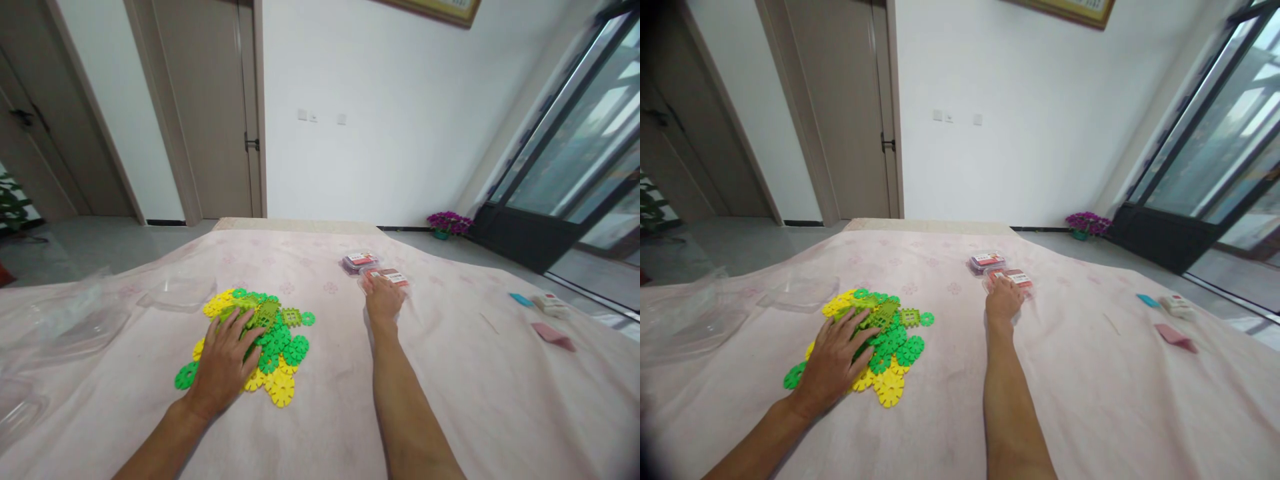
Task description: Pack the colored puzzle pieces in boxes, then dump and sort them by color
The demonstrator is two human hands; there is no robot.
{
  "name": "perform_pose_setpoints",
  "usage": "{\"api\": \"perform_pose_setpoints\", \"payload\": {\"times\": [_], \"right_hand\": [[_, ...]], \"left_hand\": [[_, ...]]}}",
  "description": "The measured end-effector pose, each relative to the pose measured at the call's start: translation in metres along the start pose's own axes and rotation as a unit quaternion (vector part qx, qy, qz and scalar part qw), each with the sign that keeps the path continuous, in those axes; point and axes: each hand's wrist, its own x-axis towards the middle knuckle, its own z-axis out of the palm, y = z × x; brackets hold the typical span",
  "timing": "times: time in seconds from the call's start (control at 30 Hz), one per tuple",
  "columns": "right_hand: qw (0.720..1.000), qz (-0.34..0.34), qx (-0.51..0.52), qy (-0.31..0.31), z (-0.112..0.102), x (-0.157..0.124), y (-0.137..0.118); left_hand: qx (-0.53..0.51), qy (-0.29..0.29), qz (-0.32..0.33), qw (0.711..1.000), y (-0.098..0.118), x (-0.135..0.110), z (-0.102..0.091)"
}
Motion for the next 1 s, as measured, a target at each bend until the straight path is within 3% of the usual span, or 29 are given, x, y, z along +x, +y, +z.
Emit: {"api": "perform_pose_setpoints", "payload": {"times": [0.17, 0.33, 0.47, 0.57, 0.67, 0.77, 0.9, 1.0], "right_hand": [[0.999, -0.021, 0.015, 0.019, 0.002, -0.002, -0.017], [0.988, -0.128, 0.075, -0.033, -0.001, -0.026, -0.081], [0.949, -0.235, 0.176, -0.113, -0.01, -0.053, -0.141], [0.912, -0.262, 0.274, -0.157, -0.022, -0.054, -0.16], [0.925, -0.186, 0.314, -0.111, -0.029, -0.032, -0.144], [0.948, -0.08, 0.297, -0.075, -0.021, -0.005, -0.106], [0.925, 0.011, 0.337, -0.173, 0.007, 0.005, -0.068], [0.903, -0.028, 0.365, -0.223, 0.023, -0.006, -0.067]], "left_hand": [[0.022, -0.002, -0.04, 0.999, -0.003, 0.0, 0.002], [0.03, 0.002, -0.053, 0.998, 0.0, 0.003, 0.0], [0.036, 0.001, -0.077, 0.996, -0.003, 0.002, -0.004], [0.041, -0.002, -0.111, 0.993, -0.01, -0.001, -0.008], [0.046, -0.005, -0.139, 0.989, -0.015, -0.003, -0.011], [0.049, -0.006, -0.152, 0.987, -0.015, -0.003, -0.009], [0.025, 0.009, -0.166, 0.986, -0.015, -0.002, -0.004], [0.008, 0.02, -0.161, 0.987, -0.015, -0.002, -0.003]]}}
